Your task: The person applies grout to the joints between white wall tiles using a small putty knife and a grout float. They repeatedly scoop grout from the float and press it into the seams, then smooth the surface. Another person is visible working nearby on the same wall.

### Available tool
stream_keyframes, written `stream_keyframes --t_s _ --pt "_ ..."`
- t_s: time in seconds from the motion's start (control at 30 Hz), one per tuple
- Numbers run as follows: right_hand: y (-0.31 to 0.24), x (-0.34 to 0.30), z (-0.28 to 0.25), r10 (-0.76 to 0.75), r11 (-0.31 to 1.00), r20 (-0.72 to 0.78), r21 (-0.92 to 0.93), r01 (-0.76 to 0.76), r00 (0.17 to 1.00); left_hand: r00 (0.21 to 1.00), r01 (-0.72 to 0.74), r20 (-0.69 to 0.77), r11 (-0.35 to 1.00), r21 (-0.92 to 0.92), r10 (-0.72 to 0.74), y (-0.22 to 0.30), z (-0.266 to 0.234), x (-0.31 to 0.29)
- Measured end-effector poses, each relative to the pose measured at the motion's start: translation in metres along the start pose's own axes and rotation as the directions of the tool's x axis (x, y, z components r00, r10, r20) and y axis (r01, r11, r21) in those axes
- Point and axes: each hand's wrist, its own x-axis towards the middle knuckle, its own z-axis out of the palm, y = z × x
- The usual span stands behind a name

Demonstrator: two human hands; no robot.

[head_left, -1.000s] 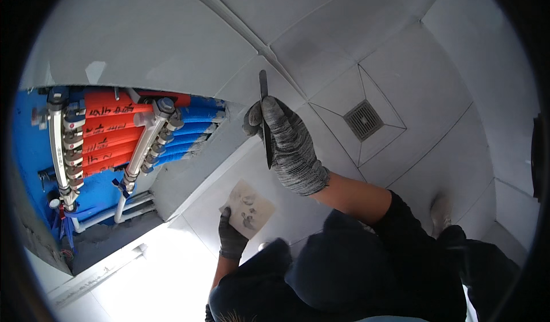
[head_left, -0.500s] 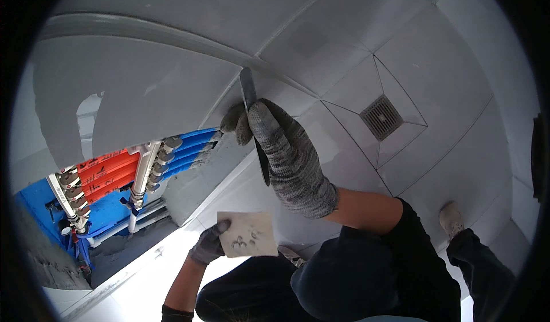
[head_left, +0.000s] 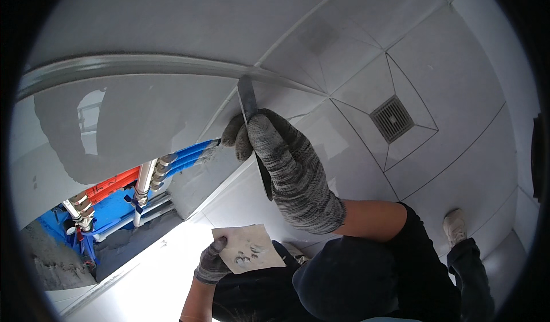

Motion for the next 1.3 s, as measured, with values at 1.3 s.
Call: stream_keyframes --t_s 1.3 --pt "0.013 -0.003 0.004 0.009 0.998 -0.031 -0.061 -0.010 0.999 1.000 -0.014 0.006 0.997 -0.076 0.014 0.001 0.012 0.008"
